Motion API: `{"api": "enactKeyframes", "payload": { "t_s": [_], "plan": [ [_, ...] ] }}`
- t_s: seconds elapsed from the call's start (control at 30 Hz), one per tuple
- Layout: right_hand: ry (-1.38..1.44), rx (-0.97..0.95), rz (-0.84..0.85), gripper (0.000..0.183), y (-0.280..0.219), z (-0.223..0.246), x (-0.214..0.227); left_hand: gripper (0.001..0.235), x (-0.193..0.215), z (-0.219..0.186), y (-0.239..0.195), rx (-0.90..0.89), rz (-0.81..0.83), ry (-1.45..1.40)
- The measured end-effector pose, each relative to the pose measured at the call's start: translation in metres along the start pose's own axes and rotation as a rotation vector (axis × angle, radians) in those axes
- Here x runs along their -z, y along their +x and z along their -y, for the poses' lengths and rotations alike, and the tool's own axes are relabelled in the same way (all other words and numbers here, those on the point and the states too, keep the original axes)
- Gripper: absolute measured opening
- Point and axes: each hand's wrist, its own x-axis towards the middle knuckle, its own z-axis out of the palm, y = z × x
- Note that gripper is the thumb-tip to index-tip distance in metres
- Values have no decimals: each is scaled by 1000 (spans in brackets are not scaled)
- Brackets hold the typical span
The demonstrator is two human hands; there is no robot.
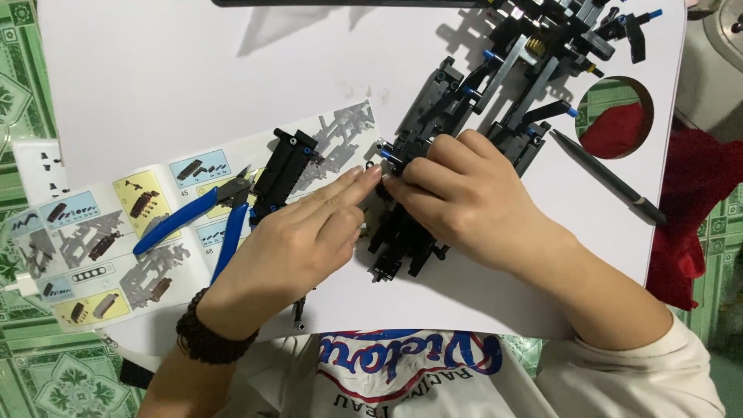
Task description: The person assembles a complex Lego Technic model on a white table, attaching small black and blue pieces to a larger structure. They consult an instruction manual, flip through pages, and continue adding components to the model.
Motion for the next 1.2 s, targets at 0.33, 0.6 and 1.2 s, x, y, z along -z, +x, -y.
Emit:
{"api": "enactKeyframes", "payload": {
  "t_s": [0.33, 0.6, 1.2],
  "plan": [
    [101, -6, -25, 11, -2, -4, -2, 21, -3, 10, 6, 79, -157, 76],
    [196, -26, -32, 7, -6, -6, -2, 17, 21, -6, 32, 16, 107, 555],
    [141, 6, -98, 10, -15, -13, -13, 2, 15, -27, 64, -66, 411, 817]
  ]
}}
